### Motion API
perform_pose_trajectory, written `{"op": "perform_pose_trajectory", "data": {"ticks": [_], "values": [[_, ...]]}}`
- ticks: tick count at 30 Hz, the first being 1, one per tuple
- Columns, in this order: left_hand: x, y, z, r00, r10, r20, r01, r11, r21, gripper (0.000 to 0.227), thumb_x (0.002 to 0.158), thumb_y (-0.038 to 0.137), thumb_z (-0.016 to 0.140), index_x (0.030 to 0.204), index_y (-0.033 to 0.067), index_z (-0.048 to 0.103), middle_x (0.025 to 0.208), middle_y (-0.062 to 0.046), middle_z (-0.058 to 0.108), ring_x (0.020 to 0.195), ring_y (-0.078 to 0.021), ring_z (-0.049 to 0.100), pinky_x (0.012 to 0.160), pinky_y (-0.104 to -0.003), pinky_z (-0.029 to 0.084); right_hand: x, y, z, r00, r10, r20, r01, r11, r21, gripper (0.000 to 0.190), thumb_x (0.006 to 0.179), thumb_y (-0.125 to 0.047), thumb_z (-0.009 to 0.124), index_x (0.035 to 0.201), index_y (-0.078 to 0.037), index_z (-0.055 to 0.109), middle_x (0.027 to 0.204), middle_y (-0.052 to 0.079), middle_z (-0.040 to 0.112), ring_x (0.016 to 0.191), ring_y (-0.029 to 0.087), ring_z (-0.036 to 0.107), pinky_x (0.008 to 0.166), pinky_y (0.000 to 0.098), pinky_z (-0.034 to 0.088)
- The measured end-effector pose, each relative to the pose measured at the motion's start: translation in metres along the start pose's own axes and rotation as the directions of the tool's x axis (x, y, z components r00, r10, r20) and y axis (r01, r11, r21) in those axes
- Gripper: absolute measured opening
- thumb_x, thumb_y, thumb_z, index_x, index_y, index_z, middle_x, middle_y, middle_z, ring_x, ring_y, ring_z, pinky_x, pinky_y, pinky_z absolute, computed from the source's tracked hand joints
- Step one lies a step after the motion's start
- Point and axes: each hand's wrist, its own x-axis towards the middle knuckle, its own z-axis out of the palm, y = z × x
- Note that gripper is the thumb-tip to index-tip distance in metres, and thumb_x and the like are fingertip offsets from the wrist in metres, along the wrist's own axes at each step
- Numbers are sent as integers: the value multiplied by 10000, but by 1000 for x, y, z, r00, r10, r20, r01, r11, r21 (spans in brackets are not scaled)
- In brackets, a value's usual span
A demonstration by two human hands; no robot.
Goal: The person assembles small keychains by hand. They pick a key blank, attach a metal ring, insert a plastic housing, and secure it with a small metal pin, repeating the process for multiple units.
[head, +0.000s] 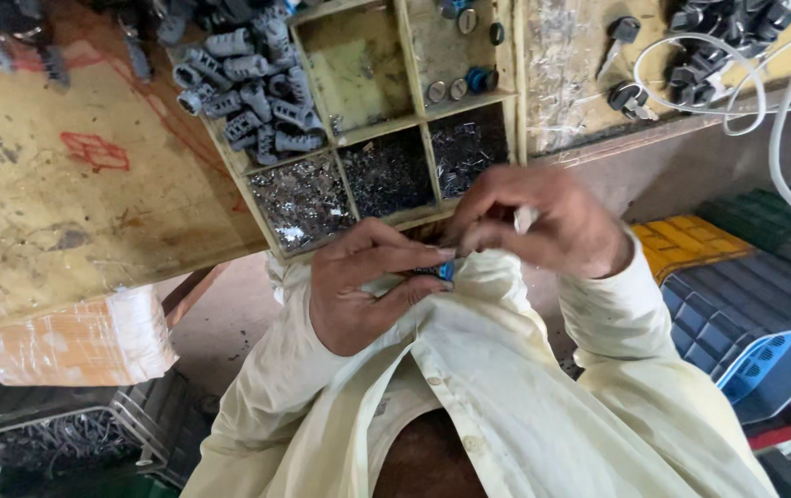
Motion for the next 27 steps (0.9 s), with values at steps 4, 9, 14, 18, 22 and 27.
{"op": "perform_pose_trajectory", "data": {"ticks": [4, 9, 14, 18, 22, 27], "values": [[4, -8, 1, 999, 42, -25, -42, 999, -5, 309, 871, 50, 841, 1163, 89, 748, 1161, -99, 688, 1045, -202, 729, 900, -283, 619, -4, -6, -37, 733, -181, -655, -633, 170, -755, 338, 964, -72, 798, 1255, 27, 657, 1107, 212, 711, 692, 246, 703, 566, 370, 568], [0, -12, -2, 996, -72, -48, 69, 995, -67, 299, 848, -1, 816, 1137, 46, 754, 1107, -102, 720, 1002, -192, 750, 862, -257, 621, -12, 9, -45, 634, -20, -773, -743, 259, -617, 212, 1007, -154, 827, 1144, -116, 670, 1003, 108, 721, 787, 270, 726, 637, 414, 535], [-5, -36, 11, 977, -213, -14, 168, 806, -568, 265, 924, -44, 733, 1188, -45, 716, 1152, -158, 683, 1011, -222, 717, 906, -322, 605, -31, 3, 17, 767, 110, -632, 1, 985, 173, 316, 952, 53, 732, 1214, -21, 571, 1140, 107, 686, 1017, 207, 730, 911, 349, 645], [-15, -57, 14, 961, -274, -32, 195, 757, -623, 250, 933, -5, 726, 1176, -43, 685, 1181, -134, 657, 1010, -213, 713, 895, -314, 599, -26, 16, 65, 852, 19, -523, 50, 992, 117, 377, 919, 100, 749, 1234, -12, 572, 1106, 140, 676, 963, 190, 726, 821, 297, 596], [-23, -65, 6, 973, -231, 26, 184, 695, -695, 275, 947, -8, 737, 1211, -53, 679, 1151, -158, 656, 988, -245, 728, 909, -353, 619, -19, 25, 76, 849, 2, -528, 176, 942, 286, 352, 982, 104, 696, 1260, -19, 519, 1109, 131, 651, 991, 184, 717, 830, 301, 592], [-26, -72, 3, 977, -209, 44, 187, 734, -653, 298, 925, 16, 754, 1206, -58, 686, 1175, -146, 656, 1017, -232, 697, 904, -379, 626, -8, 10, 78, 809, 173, -562, 140, 872, 469, 341, 973, 84, 678, 1223, -26, 475, 1062, 133, 657, 866, 178, 727, 703, 297, 600]]}}
